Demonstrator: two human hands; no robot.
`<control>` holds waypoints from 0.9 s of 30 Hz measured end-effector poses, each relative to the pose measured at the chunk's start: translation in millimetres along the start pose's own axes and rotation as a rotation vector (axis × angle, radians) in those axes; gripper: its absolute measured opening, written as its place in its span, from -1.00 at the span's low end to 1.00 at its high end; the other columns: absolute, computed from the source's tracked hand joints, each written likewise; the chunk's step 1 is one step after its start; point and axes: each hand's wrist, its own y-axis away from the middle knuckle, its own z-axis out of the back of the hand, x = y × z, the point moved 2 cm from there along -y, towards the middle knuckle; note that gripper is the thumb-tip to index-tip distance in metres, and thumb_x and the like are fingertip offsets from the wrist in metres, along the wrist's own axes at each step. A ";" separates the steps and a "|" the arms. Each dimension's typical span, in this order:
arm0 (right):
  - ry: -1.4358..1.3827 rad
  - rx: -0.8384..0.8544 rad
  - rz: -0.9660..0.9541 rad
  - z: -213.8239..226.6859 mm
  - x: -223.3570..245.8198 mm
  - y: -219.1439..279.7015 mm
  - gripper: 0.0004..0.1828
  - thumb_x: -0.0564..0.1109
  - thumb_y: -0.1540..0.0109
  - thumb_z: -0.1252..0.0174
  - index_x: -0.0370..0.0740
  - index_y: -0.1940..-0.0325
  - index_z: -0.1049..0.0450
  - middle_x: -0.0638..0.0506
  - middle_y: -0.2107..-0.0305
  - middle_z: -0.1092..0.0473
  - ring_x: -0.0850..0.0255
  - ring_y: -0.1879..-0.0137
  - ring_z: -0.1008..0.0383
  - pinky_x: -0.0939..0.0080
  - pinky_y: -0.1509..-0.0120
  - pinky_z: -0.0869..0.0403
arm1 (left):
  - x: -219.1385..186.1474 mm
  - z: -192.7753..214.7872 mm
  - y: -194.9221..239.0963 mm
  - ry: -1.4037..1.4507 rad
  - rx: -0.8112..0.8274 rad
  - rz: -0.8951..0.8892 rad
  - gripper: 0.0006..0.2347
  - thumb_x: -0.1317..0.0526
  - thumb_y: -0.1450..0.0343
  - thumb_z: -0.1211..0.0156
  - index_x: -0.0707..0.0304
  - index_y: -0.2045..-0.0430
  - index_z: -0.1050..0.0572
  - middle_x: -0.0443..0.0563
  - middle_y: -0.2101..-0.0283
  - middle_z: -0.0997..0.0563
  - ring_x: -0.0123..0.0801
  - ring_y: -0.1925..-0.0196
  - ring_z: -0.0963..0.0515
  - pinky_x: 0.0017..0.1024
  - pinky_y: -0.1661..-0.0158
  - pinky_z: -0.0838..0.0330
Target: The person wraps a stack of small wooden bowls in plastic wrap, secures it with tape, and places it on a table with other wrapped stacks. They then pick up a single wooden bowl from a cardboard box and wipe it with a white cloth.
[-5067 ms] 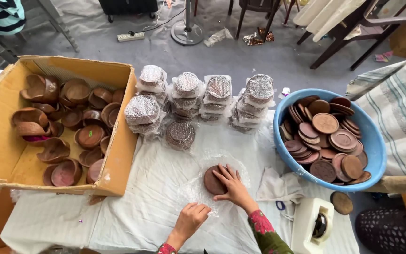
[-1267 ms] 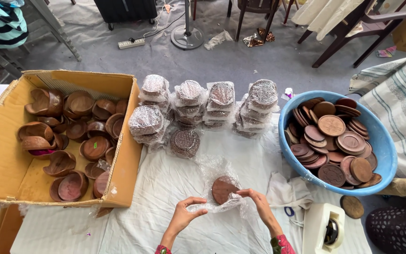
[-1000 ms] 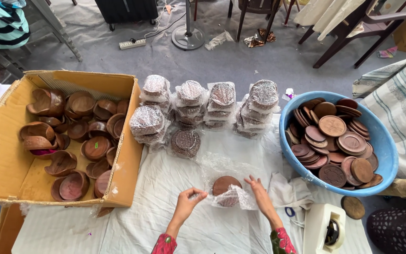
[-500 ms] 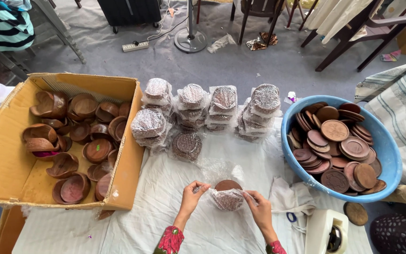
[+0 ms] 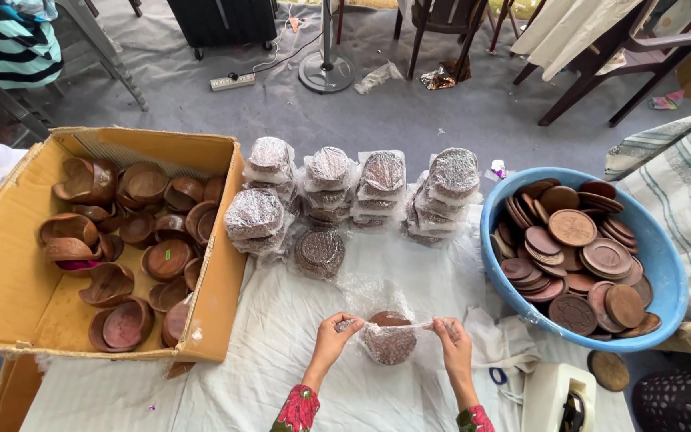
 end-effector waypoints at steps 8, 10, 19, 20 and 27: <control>0.149 0.291 -0.158 -27.4 71.1 30.9 -0.72 -0.14 -0.15 -0.32 -0.23 0.06 -0.62 -0.02 0.14 -0.61 0.29 0.05 -0.58 0.23 -0.14 -0.48 | -4.4 2.8 0.7 0.228 0.114 0.067 -0.85 0.26 -0.38 -0.31 0.37 0.29 -0.56 -0.02 0.18 -0.76 -0.51 0.08 -0.68 -0.52 -0.02 -0.52; 0.252 0.385 -0.129 -38.1 82.4 32.0 -0.65 -0.13 -0.12 -0.36 -0.19 0.01 -0.62 0.01 0.07 -0.61 0.28 0.04 -0.58 0.20 -0.14 -0.49 | -21.2 1.8 4.3 0.219 0.138 0.095 -0.82 0.28 -0.36 -0.32 0.35 0.23 -0.56 -0.03 0.16 -0.74 -0.49 0.07 -0.67 -0.50 -0.01 -0.53; 0.363 0.432 -0.024 -36.1 67.8 11.7 -0.60 -0.06 -0.11 -0.39 -0.18 -0.02 -0.61 -0.09 -0.11 -0.54 0.11 -0.29 -0.47 0.09 -0.41 -0.34 | -12.3 0.0 -2.1 -0.002 0.097 0.062 -0.80 0.19 -0.33 -0.45 0.38 0.35 -0.69 -0.06 0.31 -0.76 -0.58 0.23 -0.65 -0.55 0.14 -0.52; 0.422 0.448 0.038 -34.5 71.4 10.7 -0.58 -0.08 -0.06 -0.45 -0.21 0.02 -0.62 -0.09 -0.13 -0.52 0.10 -0.35 -0.38 0.06 -0.43 -0.27 | -15.7 -0.5 -3.0 -0.064 0.059 0.072 -0.81 0.19 -0.33 -0.46 0.38 0.36 -0.69 -0.03 0.35 -0.75 -0.58 0.26 -0.63 -0.55 0.16 -0.51; 0.440 0.427 0.056 -3.1 23.4 0.0 -0.79 -0.06 -0.15 -0.40 -0.22 0.21 -0.70 0.00 0.05 -0.65 0.23 -0.05 -0.62 0.21 -0.21 -0.50 | -19.4 -11.0 -7.1 -0.060 0.006 0.070 -0.83 0.18 -0.35 -0.39 0.33 0.38 -0.65 -0.08 0.39 -0.74 -0.59 0.31 -0.66 -0.57 0.23 -0.52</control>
